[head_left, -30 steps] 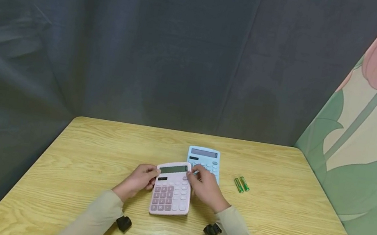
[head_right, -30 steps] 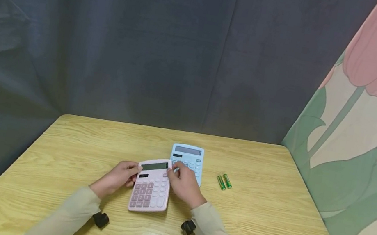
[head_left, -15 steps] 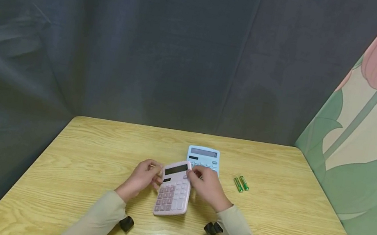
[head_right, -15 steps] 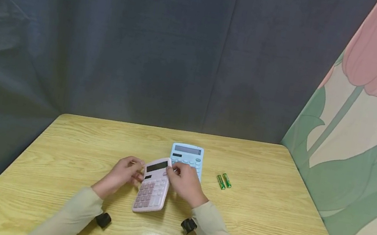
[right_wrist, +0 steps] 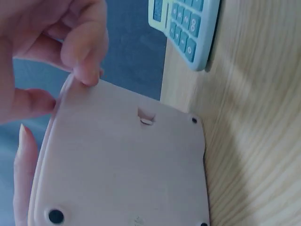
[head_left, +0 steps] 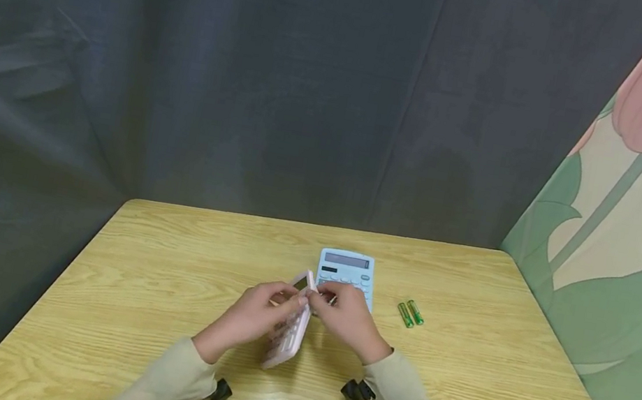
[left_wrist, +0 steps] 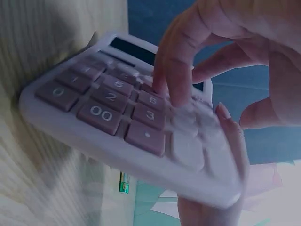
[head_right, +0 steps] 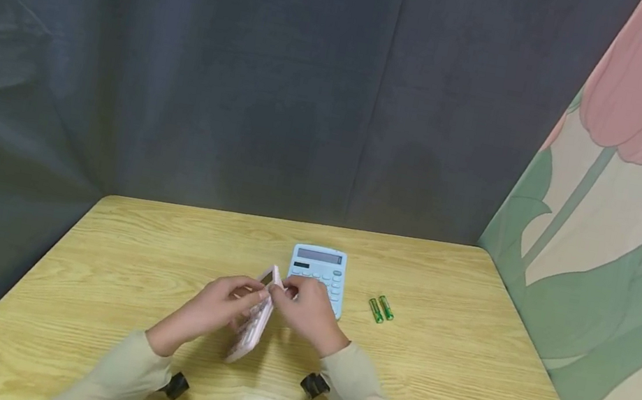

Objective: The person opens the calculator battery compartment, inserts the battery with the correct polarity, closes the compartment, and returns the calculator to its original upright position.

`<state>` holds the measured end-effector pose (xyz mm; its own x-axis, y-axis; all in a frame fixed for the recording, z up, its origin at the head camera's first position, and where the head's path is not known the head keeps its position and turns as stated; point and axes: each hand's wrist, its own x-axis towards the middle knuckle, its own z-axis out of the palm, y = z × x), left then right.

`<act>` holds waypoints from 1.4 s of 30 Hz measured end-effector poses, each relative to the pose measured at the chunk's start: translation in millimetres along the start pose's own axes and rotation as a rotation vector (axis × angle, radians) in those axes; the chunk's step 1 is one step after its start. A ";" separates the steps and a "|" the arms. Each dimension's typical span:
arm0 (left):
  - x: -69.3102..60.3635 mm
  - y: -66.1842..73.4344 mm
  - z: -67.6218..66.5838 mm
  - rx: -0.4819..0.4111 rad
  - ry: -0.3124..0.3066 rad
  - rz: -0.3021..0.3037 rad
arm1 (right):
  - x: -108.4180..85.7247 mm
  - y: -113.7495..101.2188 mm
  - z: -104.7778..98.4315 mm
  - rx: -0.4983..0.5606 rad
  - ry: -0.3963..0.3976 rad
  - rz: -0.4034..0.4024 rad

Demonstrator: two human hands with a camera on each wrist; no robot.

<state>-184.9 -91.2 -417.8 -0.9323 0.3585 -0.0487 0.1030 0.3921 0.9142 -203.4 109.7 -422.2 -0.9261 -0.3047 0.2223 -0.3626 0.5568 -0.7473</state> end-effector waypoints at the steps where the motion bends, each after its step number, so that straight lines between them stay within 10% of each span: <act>1: -1.2 0.7 -0.2 0.011 0.005 0.000 | 0.0 -1.3 1.0 0.002 -0.009 -0.011; 12: -5.6 -9.9 -10.1 -0.069 0.042 -0.038 | -0.2 -3.7 10.0 -0.023 -0.116 -0.154; 25: -15.2 -17.1 -16.9 -0.182 0.082 -0.039 | -0.5 3.4 24.8 -0.121 -0.064 -0.163; 42: -15.3 -57.1 -19.8 -0.037 0.126 0.018 | 0.6 9.4 39.1 -0.332 -0.032 -0.261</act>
<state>-183.5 -135.9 -461.2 -0.9667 0.2553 0.0164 0.1092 0.3540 0.9288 -203.3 84.5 -453.5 -0.7973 -0.4888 0.3540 -0.6028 0.6751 -0.4253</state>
